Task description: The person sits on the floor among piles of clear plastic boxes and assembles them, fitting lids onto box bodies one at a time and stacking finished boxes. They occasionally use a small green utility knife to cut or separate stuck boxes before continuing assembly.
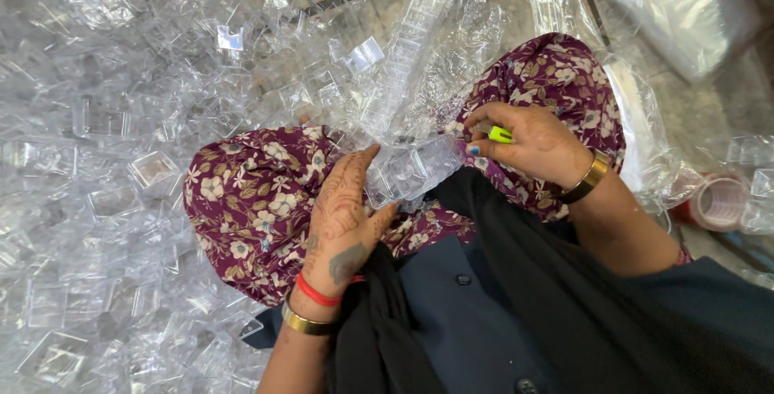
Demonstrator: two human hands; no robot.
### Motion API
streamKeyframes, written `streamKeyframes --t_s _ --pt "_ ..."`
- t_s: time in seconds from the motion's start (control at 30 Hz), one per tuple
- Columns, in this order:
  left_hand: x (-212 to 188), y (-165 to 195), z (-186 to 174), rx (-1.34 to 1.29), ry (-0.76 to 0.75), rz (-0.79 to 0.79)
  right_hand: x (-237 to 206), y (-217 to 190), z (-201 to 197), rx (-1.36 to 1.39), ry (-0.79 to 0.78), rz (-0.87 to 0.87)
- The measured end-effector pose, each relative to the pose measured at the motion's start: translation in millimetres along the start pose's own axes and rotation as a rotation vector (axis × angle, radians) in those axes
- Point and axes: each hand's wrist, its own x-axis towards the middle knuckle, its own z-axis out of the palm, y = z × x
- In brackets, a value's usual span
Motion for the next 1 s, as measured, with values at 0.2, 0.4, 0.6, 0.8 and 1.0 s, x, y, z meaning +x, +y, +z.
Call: streamKeyframes --t_s 0.2,0.4,0.6,0.8,1.0 --pt "1.6 -2.9 6.7 -0.108 -0.064 -0.017 0.0 2.5 -1.9 -0.037 -0.085 -0.112" --pt "7.5 -1.4 31.7 -0.272 -0.078 -0.131 3.4 4.8 17.5 0.002 -0.145 -0.172" --pt "3.7 -17.9 47.0 -0.465 0.014 -0.139 12.6 14.0 47.8 -0.087 -0.104 -0.155" --pt "1.6 -55.2 47.4 -0.817 0.302 -0.301 24.0 27.8 61.5 -0.228 -0.068 -0.08" --pt "-32.3 -76.8 65.7 -1.257 0.711 -0.37 22.2 29.0 46.4 -0.067 0.033 -0.11"
